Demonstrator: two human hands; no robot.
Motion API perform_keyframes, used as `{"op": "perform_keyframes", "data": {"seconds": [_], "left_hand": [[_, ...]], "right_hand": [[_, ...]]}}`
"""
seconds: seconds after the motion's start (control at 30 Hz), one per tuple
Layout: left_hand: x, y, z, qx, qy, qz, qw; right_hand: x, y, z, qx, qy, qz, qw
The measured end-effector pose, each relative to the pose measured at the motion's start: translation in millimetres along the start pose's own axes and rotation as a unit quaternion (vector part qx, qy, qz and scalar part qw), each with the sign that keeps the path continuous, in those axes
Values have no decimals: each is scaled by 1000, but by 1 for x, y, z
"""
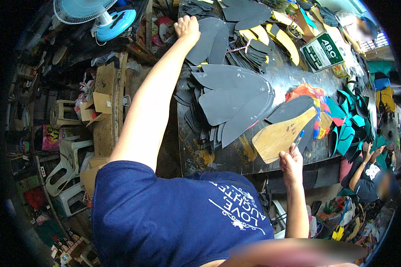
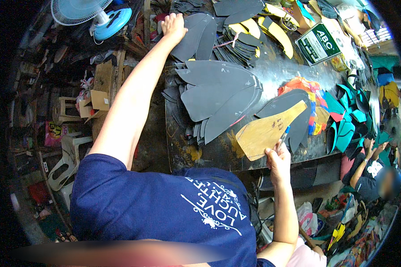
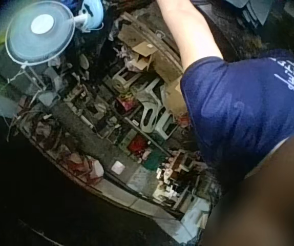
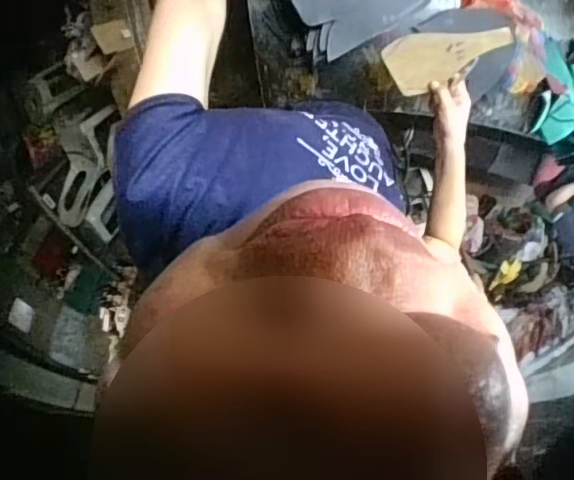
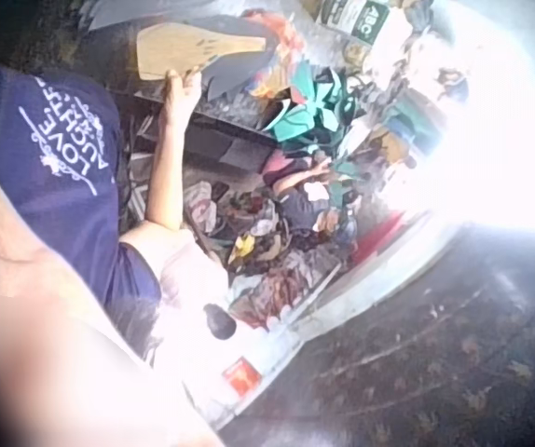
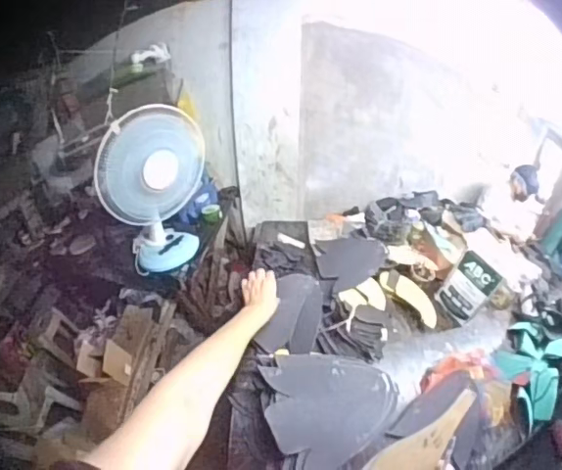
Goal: The person repeatedly places a wooden template on a stack of dark gray sheet material and uses a blue pen to trace the outline. They then remove the template, set it aside, and repeat the process on a new sheet. The marked sheets remain stacked on the worktable.
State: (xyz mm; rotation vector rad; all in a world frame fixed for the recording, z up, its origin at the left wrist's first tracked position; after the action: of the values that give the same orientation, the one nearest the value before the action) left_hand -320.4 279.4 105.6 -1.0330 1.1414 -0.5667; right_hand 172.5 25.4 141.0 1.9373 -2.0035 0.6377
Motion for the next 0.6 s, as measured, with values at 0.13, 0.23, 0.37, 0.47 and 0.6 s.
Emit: {"op": "perform_keyframes", "data": {"seconds": [0.13,0.23,0.37,0.47,0.6], "left_hand": [[-3,-77,17,133,34,59,989],[12,-170,38,336,37,146,930],[84,-268,62,484,64,201,849],[154,-284,86,655,76,42,750],[274,-227,163,775,-35,-197,599]], "right_hand": [[4,-5,-5,3,-26,13,1000],[5,-19,-9,47,-46,52,996],[7,-64,-18,47,-124,76,988],[10,-113,-16,-37,-136,124,982],[16,-167,-3,-67,-165,210,961]]}}
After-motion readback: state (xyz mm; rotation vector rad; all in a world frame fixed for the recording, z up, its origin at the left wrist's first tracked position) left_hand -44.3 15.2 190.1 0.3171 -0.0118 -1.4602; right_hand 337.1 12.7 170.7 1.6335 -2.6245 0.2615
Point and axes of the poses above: each hand's wrist, its own x-axis away from the middle knuckle, its own y-axis out of the palm, z = x × y, the point moved 5 cm from there along -x, towards the middle knuckle, and after that the axes turned 10 degrees about z, right-handed, at the moved point
